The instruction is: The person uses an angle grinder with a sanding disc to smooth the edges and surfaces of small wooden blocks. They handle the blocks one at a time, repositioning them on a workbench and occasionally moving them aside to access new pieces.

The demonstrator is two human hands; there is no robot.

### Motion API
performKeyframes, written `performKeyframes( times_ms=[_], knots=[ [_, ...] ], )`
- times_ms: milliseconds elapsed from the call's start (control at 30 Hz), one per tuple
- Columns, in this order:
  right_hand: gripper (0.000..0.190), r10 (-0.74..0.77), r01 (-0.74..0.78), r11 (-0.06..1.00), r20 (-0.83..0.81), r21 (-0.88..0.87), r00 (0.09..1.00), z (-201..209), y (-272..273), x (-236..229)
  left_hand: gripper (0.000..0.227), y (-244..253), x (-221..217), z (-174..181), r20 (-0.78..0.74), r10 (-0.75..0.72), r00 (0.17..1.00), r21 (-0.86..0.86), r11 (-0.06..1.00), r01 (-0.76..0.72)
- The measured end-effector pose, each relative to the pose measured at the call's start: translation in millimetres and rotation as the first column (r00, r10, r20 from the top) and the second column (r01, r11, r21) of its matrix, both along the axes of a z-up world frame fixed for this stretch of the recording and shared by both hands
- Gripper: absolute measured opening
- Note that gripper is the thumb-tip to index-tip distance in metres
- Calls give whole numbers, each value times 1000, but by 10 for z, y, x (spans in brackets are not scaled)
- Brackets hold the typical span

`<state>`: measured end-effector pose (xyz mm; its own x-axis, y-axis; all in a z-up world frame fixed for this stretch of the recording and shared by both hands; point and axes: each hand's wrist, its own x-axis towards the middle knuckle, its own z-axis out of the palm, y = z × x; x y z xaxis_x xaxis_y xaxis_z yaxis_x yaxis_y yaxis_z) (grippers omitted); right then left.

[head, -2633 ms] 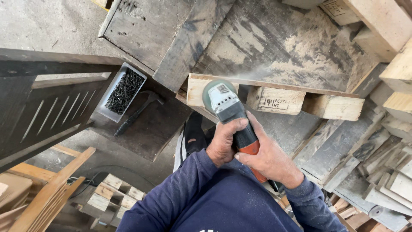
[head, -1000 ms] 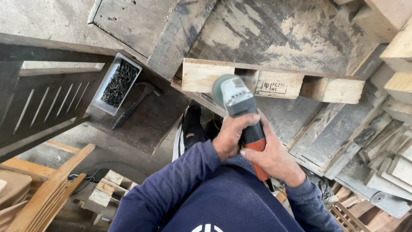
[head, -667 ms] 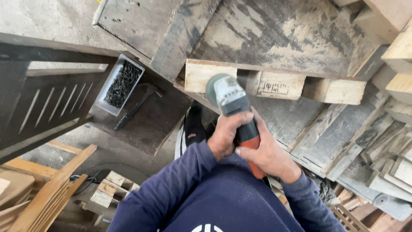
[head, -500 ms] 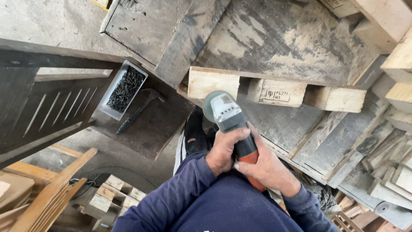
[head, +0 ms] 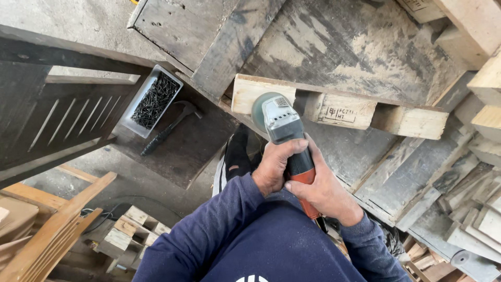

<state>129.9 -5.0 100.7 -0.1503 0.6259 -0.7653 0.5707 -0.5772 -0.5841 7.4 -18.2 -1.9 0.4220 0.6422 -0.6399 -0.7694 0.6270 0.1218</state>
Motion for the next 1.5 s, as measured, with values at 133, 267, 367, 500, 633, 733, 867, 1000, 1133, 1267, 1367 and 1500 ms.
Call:
performKeyframes(
  times_ms=[133, 267, 367, 500, 633, 733, 867, 1000, 1133, 1267, 1367, 1500],
  knots=[
    [110, 29, -29, 999, 2, 16, 1000, -27, -48, 60, 35, 5, 33, 28, -20, 9, 1000, -10, 1000, -9],
    [111, -40, 41, 999, 87, 0, 995, -51, -230, 148, 33, -93, 121, 105, -26, -49, 998, 32, 998, 50],
    [109, -115, 111, 993, 103, 43, 988, -142, -154, 232, 32, 134, 244, -2, -103, -119, 988, 54, 991, 125],
    [104, -224, 224, 974, -26, -23, 974, -176, -42, 201, 33, 228, 214, -53, -142, -117, 983, 40, 991, 124],
    [110, -37, 37, 999, 7, -15, 999, -220, 3, -7, 34, 152, -76, 24, -181, -16, 983, 49, 998, 25],
    [104, 40, -31, 997, -145, 64, 989, -291, -14, -191, 35, 45, -349, 67, -252, 43, 967, 80, 997, -23],
    [106, 112, -115, 993, -136, -16, 984, -347, 7, -423, 38, -55, -604, 27, -238, 132, 962, 40, 991, -126],
    [111, 147, -148, 989, -57, -12, 987, -279, -36, -475, 41, -161, -602, -51, -219, 141, 965, 18, 990, -141],
    [110, 152, -151, 988, -30, 37, 988, -218, -132, -320, 43, -269, -425, -73, -166, 100, 981, 32, 995, -96],
    [112, 121, -120, 991, -7, 67, 993, -186, -319, -86, 43, -386, -163, -79, -117, 122, 986, 78, 991, -113],
    [111, 87, -87, 990, -1, 108, 996, -184, -375, 70, 42, -395, 16, -97, -99, 93, 991, 97, 992, -83],
    [112, 63, -69, 995, 77, 70, 995, -171, -443, 268, 41, -387, 241, -89, -89, 49, 995, 122, 992, -38]
  ],
)
